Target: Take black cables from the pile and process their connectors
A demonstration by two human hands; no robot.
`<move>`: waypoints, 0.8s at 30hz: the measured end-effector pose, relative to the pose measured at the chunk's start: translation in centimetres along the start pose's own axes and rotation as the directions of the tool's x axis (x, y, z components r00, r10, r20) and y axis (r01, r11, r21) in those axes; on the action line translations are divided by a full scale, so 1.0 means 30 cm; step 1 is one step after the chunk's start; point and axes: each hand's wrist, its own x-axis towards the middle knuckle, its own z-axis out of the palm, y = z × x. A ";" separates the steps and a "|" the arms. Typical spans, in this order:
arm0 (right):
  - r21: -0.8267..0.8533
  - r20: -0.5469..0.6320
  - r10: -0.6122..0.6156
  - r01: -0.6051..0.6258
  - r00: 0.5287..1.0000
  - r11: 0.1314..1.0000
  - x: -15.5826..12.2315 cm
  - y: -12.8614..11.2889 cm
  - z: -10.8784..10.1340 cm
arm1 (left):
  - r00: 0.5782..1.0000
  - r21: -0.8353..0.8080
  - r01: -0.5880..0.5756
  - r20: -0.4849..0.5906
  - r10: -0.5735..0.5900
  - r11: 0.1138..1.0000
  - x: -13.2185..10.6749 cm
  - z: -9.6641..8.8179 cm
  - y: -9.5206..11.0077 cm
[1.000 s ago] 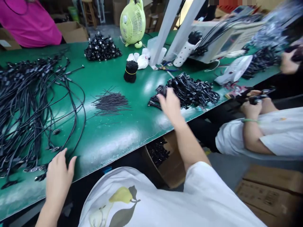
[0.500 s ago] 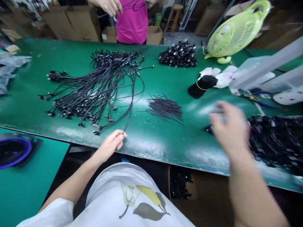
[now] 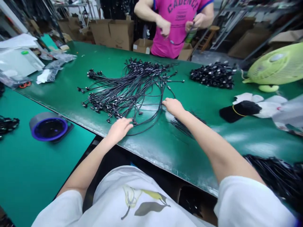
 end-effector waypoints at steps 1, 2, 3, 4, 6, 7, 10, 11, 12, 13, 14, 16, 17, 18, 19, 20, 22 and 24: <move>-0.021 -0.057 -0.002 0.001 0.998 1.000 0.005 0.001 -0.029 | 0.992 -0.027 0.057 -0.111 -0.060 0.998 0.036 0.002 -0.030; -0.039 -0.145 -0.004 -0.002 0.989 0.999 0.007 -0.001 -0.066 | 0.975 -0.057 0.101 -0.193 -0.110 0.993 0.075 0.006 -0.054; -0.055 -0.251 -0.008 -0.006 0.968 0.998 0.006 -0.005 -0.110 | 0.963 -0.111 0.119 -0.228 -0.142 0.987 0.113 0.011 -0.073; -0.071 -0.359 -0.019 -0.007 0.933 0.997 0.004 -0.010 -0.161 | 0.963 -0.186 0.111 -0.222 -0.152 0.976 0.150 0.016 -0.087; -0.113 -0.523 -0.053 -0.008 0.851 0.994 -0.002 -0.013 -0.275 | 0.981 -0.339 0.062 -0.154 -0.120 0.939 0.210 0.020 -0.103; -0.140 -0.563 -0.067 -0.015 0.823 0.990 -0.004 -0.007 -0.334 | 0.987 -0.438 0.031 -0.127 -0.096 0.898 0.230 0.015 -0.107; -0.212 -0.609 -0.032 -0.124 0.792 0.969 -0.005 0.055 -0.485 | 0.985 -0.791 -0.065 -0.148 -0.087 0.608 0.252 -0.041 -0.108; -0.232 -0.593 0.001 -0.172 0.805 0.957 -0.005 0.087 -0.519 | 0.983 -0.894 -0.088 -0.150 -0.107 0.439 0.248 -0.072 -0.104; -0.253 -0.568 0.035 -0.214 0.823 0.944 -0.007 0.121 -0.541 | 0.984 -0.960 -0.093 -0.129 -0.123 0.263 0.240 -0.108 -0.098; -0.274 -0.541 0.062 -0.245 0.839 0.930 -0.011 0.152 -0.552 | 0.988 -0.991 -0.075 -0.089 -0.127 0.113 0.228 -0.145 -0.089; -0.289 -0.528 0.084 -0.272 0.845 0.918 -0.018 0.177 -0.553 | 0.992 -0.999 -0.038 -0.036 -0.119 -0.019 0.214 -0.180 -0.078; -0.286 -0.556 0.116 -0.321 0.823 0.903 -0.043 0.208 -0.529 | 0.992 -0.972 0.043 0.068 -0.104 -0.230 0.181 -0.234 -0.051; -0.264 -0.589 0.132 -0.344 0.797 0.901 -0.062 0.215 -0.510 | 0.989 -0.950 0.067 0.103 -0.106 -0.306 0.165 -0.250 -0.037; -0.232 -0.622 0.142 -0.354 0.770 0.906 -0.084 0.220 -0.491 | 0.985 -0.930 0.077 0.126 -0.114 -0.360 0.150 -0.258 -0.024; -0.188 -0.655 0.150 -0.352 0.740 0.917 -0.108 0.227 -0.473 | 0.983 -0.918 0.078 0.136 -0.124 -0.389 0.136 -0.260 -0.012; -0.131 -0.692 0.156 -0.335 0.705 0.933 -0.133 0.237 -0.459 | 0.982 -0.917 0.075 0.136 -0.130 -0.392 0.126 -0.257 -0.002; 0.000 -0.772 0.179 -0.281 0.609 0.960 -0.187 0.271 -0.444 | 0.985 -0.937 0.073 0.122 -0.126 -0.340 0.110 -0.247 0.007; 0.049 -0.830 0.201 -0.290 0.521 0.956 -0.245 0.316 -0.440 | 0.986 -0.959 0.061 0.101 -0.130 -0.278 0.100 -0.247 -0.002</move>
